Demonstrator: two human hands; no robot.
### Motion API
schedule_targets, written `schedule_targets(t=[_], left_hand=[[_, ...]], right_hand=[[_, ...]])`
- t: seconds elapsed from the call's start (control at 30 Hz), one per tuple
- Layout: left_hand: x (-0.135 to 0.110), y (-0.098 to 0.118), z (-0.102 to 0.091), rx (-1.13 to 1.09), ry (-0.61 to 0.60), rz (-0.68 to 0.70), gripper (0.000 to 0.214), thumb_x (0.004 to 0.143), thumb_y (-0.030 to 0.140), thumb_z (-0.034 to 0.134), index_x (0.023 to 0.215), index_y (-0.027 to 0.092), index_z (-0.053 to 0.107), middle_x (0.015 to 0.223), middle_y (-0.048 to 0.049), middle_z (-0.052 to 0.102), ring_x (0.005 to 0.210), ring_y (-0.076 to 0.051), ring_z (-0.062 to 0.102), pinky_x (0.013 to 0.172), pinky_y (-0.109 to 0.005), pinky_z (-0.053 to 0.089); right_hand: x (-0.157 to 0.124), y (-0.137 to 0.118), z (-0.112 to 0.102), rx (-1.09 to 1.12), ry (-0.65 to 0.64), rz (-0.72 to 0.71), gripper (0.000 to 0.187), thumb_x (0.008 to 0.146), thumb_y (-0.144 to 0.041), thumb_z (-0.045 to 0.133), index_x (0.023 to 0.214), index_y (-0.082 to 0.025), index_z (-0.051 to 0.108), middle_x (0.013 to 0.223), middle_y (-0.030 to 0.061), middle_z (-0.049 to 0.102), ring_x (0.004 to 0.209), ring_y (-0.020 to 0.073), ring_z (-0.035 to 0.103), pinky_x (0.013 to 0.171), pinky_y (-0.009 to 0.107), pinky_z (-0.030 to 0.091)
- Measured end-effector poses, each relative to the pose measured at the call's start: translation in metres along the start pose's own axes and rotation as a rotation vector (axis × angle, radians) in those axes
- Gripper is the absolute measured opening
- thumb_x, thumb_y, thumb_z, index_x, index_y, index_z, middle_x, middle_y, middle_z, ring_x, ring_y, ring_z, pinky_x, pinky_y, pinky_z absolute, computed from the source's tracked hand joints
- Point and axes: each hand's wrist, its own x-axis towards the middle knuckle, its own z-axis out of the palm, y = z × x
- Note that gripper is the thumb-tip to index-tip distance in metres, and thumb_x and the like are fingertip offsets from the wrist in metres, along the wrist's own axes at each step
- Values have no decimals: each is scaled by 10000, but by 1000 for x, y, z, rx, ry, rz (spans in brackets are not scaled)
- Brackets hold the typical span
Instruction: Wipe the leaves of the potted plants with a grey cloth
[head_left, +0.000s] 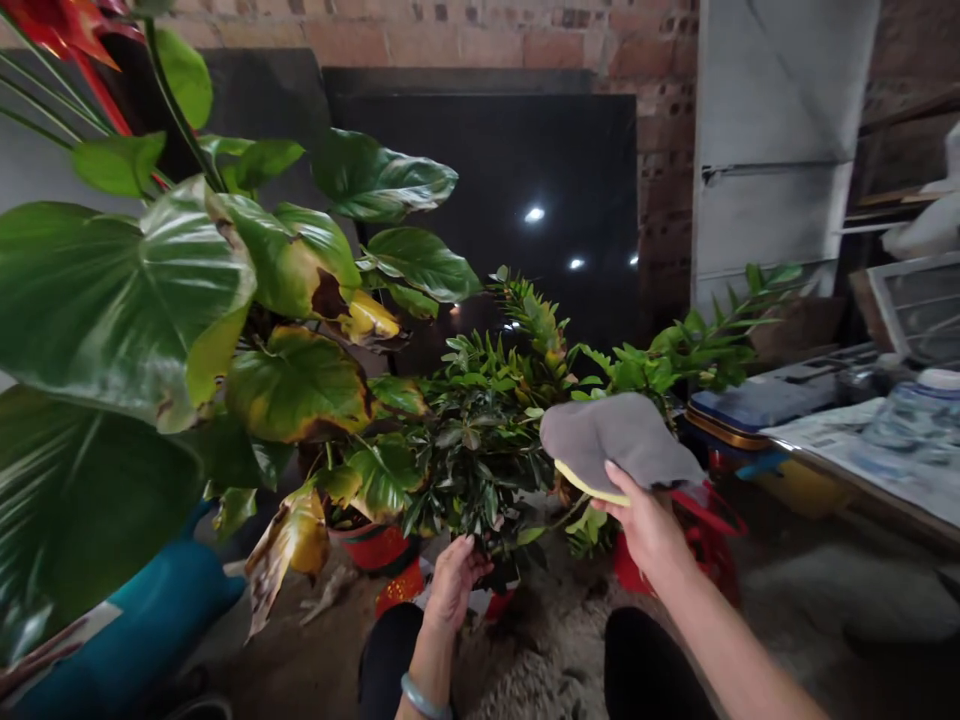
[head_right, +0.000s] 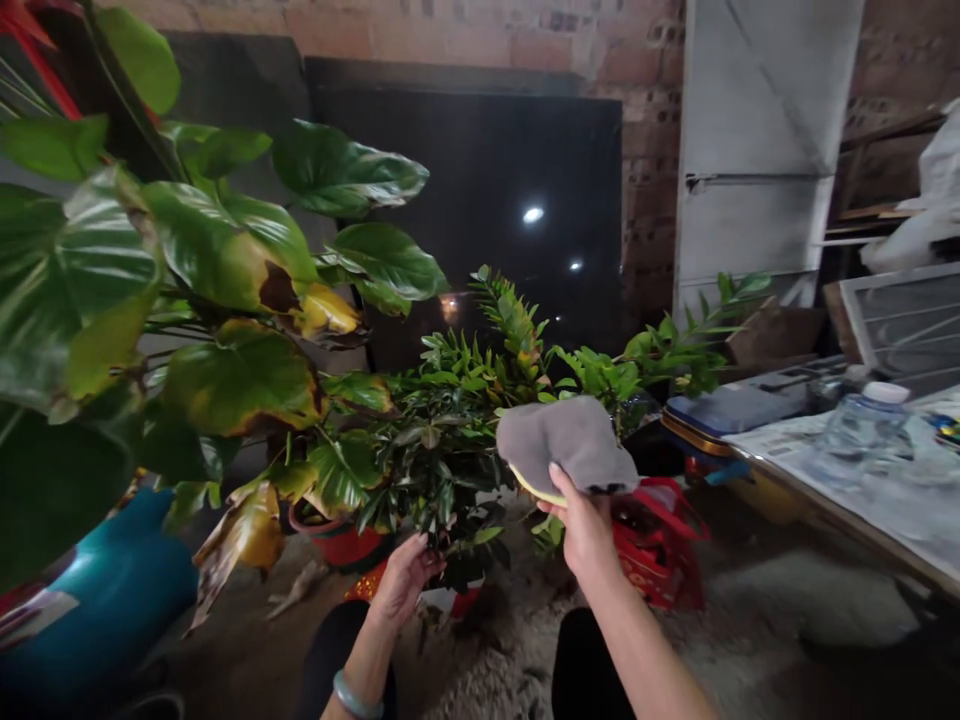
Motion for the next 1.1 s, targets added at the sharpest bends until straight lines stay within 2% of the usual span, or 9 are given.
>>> schedule_targets(t=[0.1,0.23,0.33,0.5,0.6,0.7,0.8,0.97,1.1], left_hand=[[0,-4,3,5,6,-6,439,383,364,900,696,134,695,706,-62,714,558,-155,597,580,-303,484],[4,-8,-5,-9,42,21,377,398,361,897,622,166,664,617,-25,675,542,-148,579,563,-280,464],[6,-8,-10,-2,50,37,360,405,362,895,600,171,659,604,-21,666,539,-142,564,551,-272,457],[4,-5,-5,64,-7,-2,400,434,383,878,715,156,707,726,-59,716,559,-143,579,554,-278,466],[3,-6,-2,70,-2,5,413,416,379,879,710,154,699,694,-35,703,458,-93,499,512,-267,445],[2,-7,-2,66,10,35,375,416,365,879,660,166,674,534,26,624,367,-55,391,448,-245,402],[2,-5,-5,38,29,35,328,437,326,876,606,181,635,405,58,516,360,-81,434,417,-233,379],[1,-1,-2,-60,82,1,309,466,203,866,597,174,588,510,16,611,491,-138,606,480,-235,459],[1,-2,0,-79,92,-4,299,489,158,855,606,169,580,520,22,620,518,-143,638,532,-234,498]], right_hand=[[-2,19,-2,-56,-25,189,178,571,-187,780,655,-178,623,605,17,672,520,176,603,425,273,470],[-43,54,-46,-150,-137,386,222,544,-249,818,691,-154,680,618,78,702,523,226,635,406,291,449],[-45,44,-65,-91,-189,266,294,521,-264,839,777,-177,722,736,81,740,725,284,691,554,354,530],[11,1,-32,59,-115,58,242,617,-193,763,850,-228,706,817,17,749,832,245,681,599,313,539],[15,15,-22,113,-32,221,57,698,-171,659,729,-216,640,658,12,711,623,205,656,489,292,509],[-14,51,-44,61,12,448,92,710,-186,638,644,-224,586,593,23,682,533,195,627,472,302,496],[-39,64,-64,4,-83,568,77,667,-246,692,666,-221,619,659,56,709,600,229,654,509,329,505],[-17,14,-24,260,-109,328,183,587,-144,716,745,-204,646,690,37,726,698,233,685,562,316,535],[2,8,3,211,-17,388,128,690,-183,702,790,-214,629,619,-1,707,528,162,644,423,230,462]])
